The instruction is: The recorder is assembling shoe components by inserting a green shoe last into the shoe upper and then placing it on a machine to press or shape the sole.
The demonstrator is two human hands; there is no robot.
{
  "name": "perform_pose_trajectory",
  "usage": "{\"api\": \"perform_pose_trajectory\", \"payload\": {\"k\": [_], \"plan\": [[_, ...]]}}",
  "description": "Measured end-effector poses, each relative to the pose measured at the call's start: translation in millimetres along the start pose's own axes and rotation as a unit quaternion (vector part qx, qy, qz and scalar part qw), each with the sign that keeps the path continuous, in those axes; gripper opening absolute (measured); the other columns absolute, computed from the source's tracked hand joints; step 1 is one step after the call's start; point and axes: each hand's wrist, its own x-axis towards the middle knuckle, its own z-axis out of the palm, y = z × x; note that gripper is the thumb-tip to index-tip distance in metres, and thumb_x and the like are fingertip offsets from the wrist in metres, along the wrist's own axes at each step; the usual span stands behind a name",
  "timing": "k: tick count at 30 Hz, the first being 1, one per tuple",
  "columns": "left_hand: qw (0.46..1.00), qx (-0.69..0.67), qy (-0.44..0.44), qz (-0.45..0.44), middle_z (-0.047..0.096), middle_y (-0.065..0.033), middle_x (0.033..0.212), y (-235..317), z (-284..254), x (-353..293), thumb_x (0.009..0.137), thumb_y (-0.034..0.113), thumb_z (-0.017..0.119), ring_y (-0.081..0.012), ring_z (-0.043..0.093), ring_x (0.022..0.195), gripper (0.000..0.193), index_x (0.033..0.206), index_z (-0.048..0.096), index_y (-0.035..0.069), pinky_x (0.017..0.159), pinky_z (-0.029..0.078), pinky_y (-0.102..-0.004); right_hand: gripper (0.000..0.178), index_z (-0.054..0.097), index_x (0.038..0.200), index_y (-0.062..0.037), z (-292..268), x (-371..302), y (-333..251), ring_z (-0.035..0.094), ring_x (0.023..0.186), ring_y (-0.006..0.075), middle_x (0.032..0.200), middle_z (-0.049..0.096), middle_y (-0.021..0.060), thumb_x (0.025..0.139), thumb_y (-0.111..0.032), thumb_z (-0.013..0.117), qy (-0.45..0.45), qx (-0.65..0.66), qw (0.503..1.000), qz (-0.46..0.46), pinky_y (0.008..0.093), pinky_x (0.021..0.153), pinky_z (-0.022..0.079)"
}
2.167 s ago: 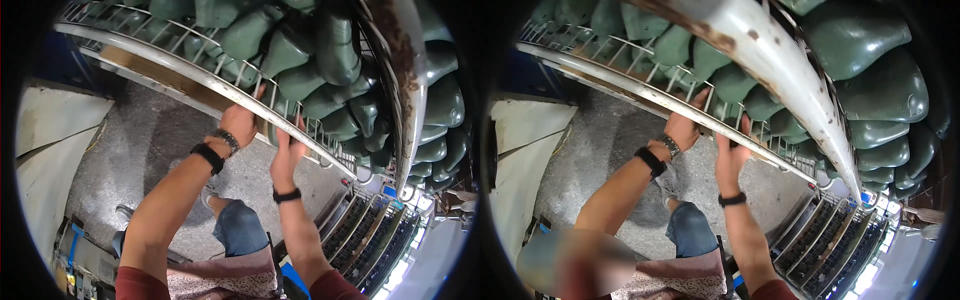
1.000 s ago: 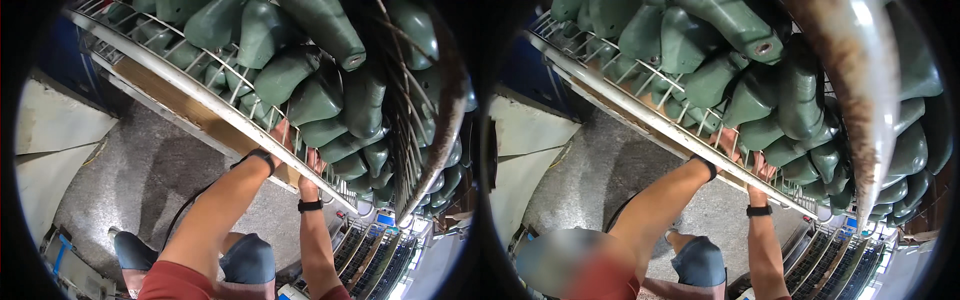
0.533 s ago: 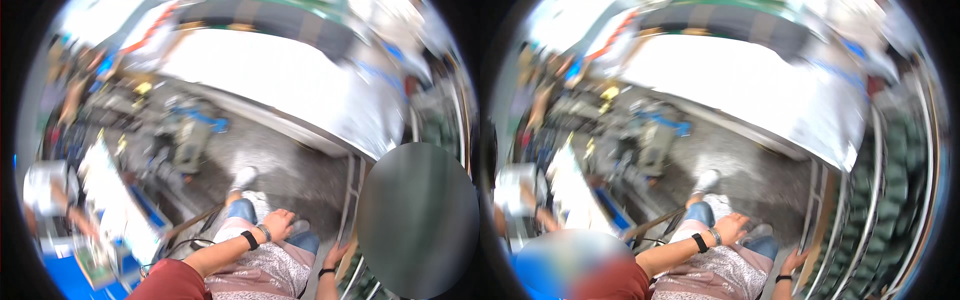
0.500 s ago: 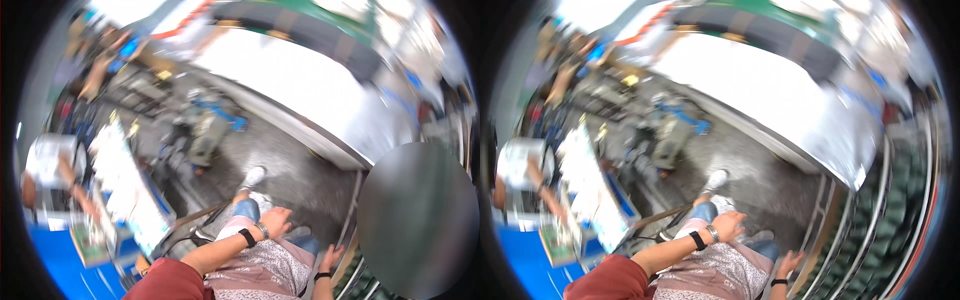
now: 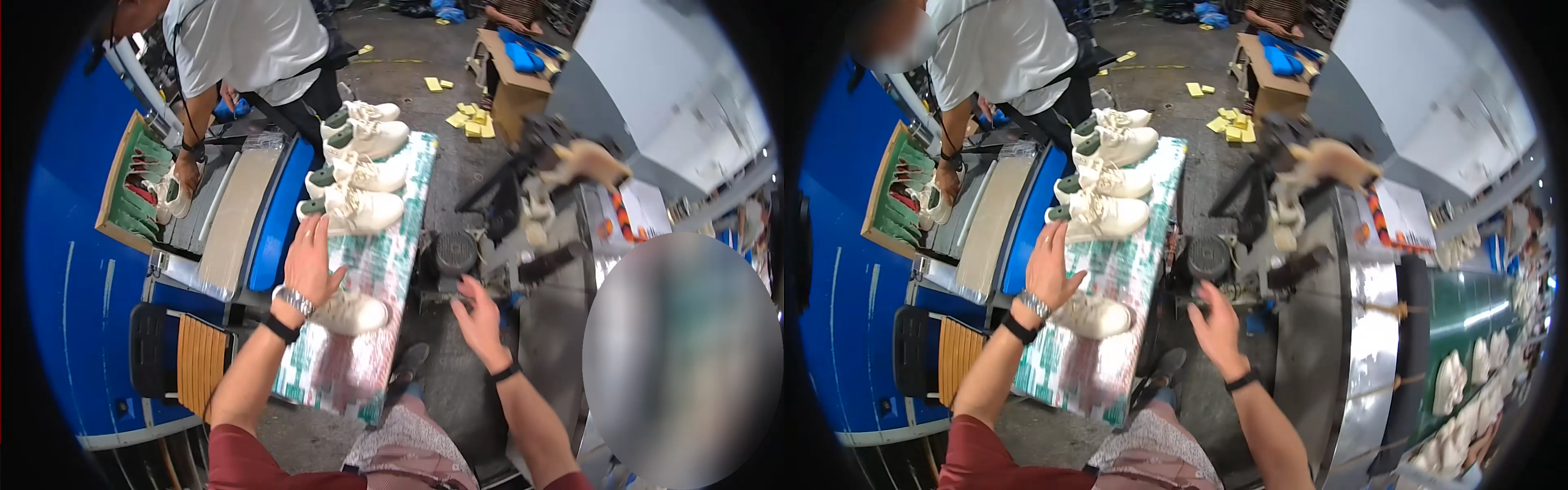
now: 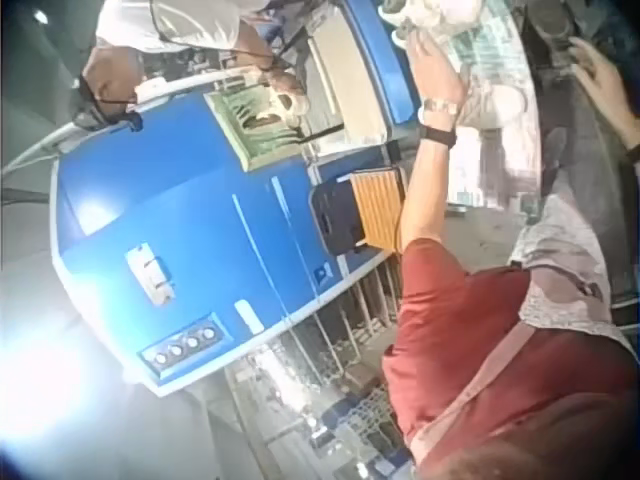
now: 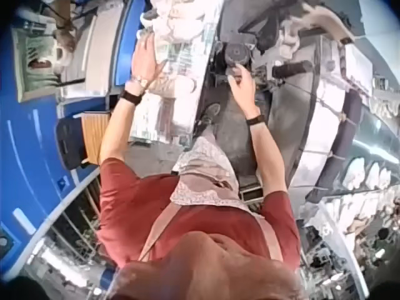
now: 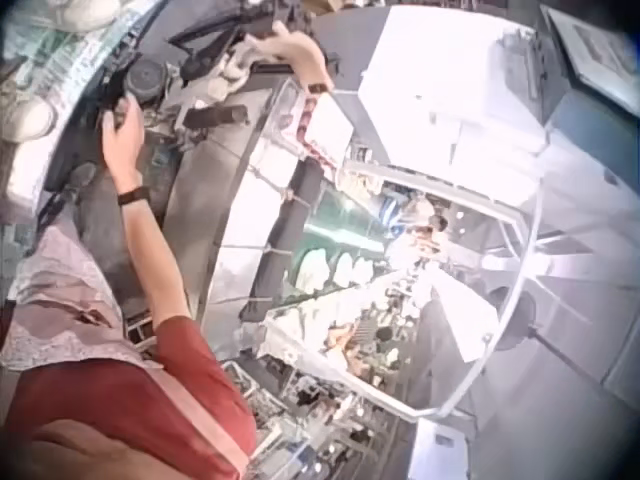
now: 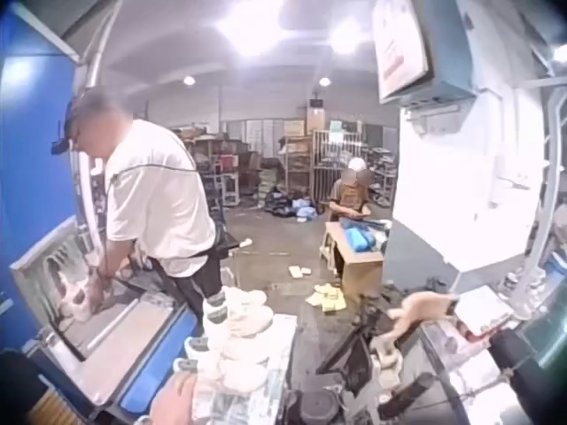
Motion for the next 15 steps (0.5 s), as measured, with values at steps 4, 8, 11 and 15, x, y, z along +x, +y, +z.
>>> {"api": "perform_pose_trajectory", "payload": {"k": [4,8,11,15], "plan": [[0.989,0.068,-0.135,0.0,0.044,-0.0254,0.15,-63,40,79,0.064,0.023,0.09,-0.0407,0.041,0.141,0.101,0.148,0.039,0.001,0.111,0.043,-0.0468,0.066,0.051,0.142,-0.0006,102,191,-66,0.058,0.124,0.0376,0.133,0.061,0.0217,0.085,-0.025,0.075,-0.072,-0.097,0.98,-0.157,0.0424,0.106,0.046],[0.985,0.14,-0.099,-0.028,0.06,-0.0181,0.12,-75,79,108,0.075,0.01,0.071,-0.0326,0.062,0.109,0.048,0.12,0.057,0.002,0.083,0.055,-0.0439,0.073,0.051,0.14,-0.0014,187,296,-85,0.054,0.125,0.0415,0.133,0.058,0.0232,0.075,-0.02,0.079,-0.088,-0.09,0.966,-0.227,0.0451,0.106,0.046],[0.988,0.13,-0.065,0.044,0.061,-0.0175,0.109,-60,87,116,0.077,0.008,0.064,-0.0335,0.062,0.1,0.024,0.101,0.062,0.004,0.08,0.053,-0.0468,0.08,0.054,0.138,-0.0012,193,333,-48,0.053,0.128,0.0413,0.135,0.058,0.0238,0.068,-0.025,0.086,-0.201,-0.162,0.925,-0.279,0.0457,0.109,0.045],[0.988,0.088,-0.108,0.059,0.064,-0.0202,0.114,-78,81,85,0.072,0.02,0.076,-0.0381,0.06,0.112,0.042,0.108,0.064,0.001,0.097,0.047,-0.0505,0.059,0.061,0.114,-0.0009,203,303,-37,0.059,0.115,0.0394,0.118,0.062,0.0232,0.069,-0.033,0.081,-0.179,-0.284,0.904,-0.266,0.0482,0.098,0.049]]}}
